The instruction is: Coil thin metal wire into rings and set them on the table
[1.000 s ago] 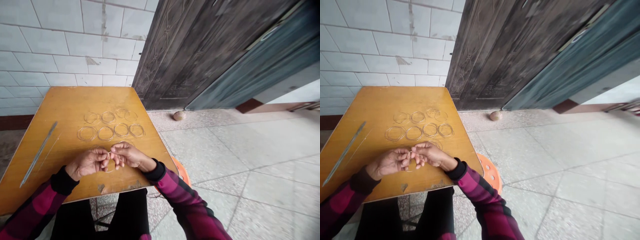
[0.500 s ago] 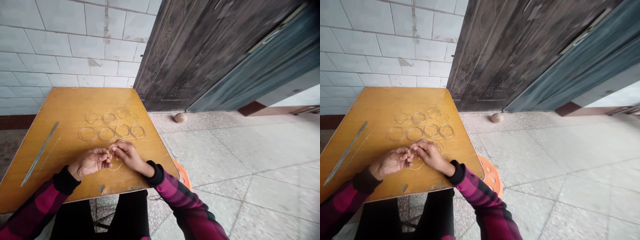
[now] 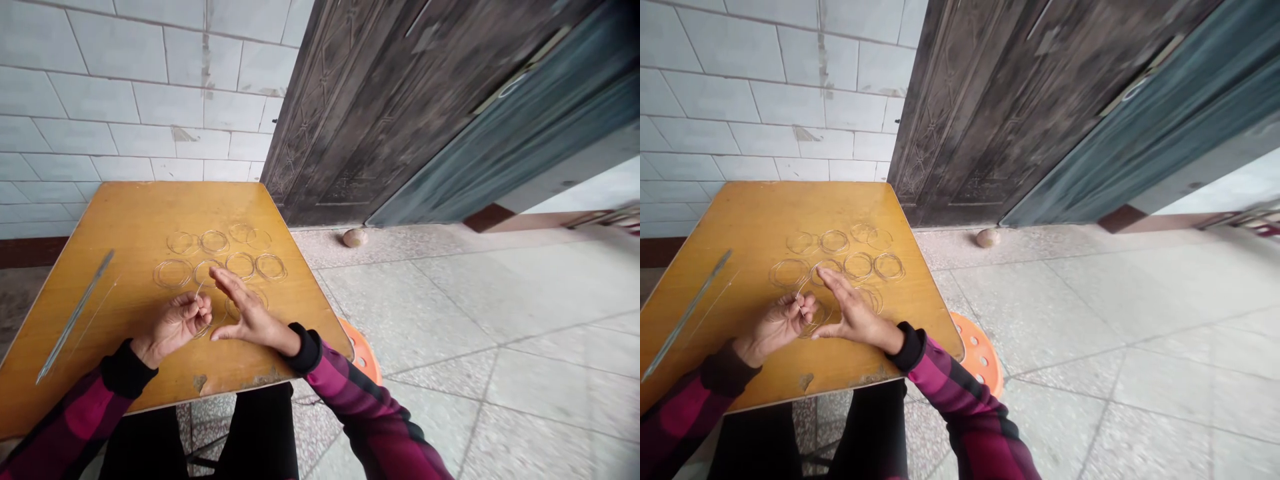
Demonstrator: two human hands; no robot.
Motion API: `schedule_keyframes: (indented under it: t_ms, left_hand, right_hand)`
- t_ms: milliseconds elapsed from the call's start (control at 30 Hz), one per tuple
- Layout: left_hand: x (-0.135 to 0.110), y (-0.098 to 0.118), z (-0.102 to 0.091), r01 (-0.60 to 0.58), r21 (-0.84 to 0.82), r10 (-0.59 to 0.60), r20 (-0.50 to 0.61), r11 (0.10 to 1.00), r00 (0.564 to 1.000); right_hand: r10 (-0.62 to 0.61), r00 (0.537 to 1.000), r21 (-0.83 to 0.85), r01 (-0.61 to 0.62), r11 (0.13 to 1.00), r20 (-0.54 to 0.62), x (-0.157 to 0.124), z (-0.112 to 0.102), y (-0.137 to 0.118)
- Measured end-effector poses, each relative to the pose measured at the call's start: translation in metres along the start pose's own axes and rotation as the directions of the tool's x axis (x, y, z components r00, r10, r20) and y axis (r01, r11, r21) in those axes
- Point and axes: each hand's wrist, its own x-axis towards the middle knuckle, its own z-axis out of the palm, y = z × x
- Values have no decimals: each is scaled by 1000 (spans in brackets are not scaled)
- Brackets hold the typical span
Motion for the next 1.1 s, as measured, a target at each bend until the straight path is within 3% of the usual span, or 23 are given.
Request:
schedule_keyframes:
  t_ms: [200,600,867,1100]
  left_hand:
    - [-1,-4,-2,10,-41,-11,-13,999,1000]
    - [-3,-6,-3,-50,-35,51,43,998,998]
    - [-3,-8,-5,-27,-43,29,52,999,998]
    - [0,-12,-6,-31,-35,32,43,999,999]
  right_hand:
    - [-109,994,-68,111,992,28,-1,2,1]
    - [-69,996,56,73,996,-59,-1,2,-3]
    - [-147,984,-101,137,985,-100,-2,3,-1]
    - [-167,978,-90,157,984,-124,-4,6,0]
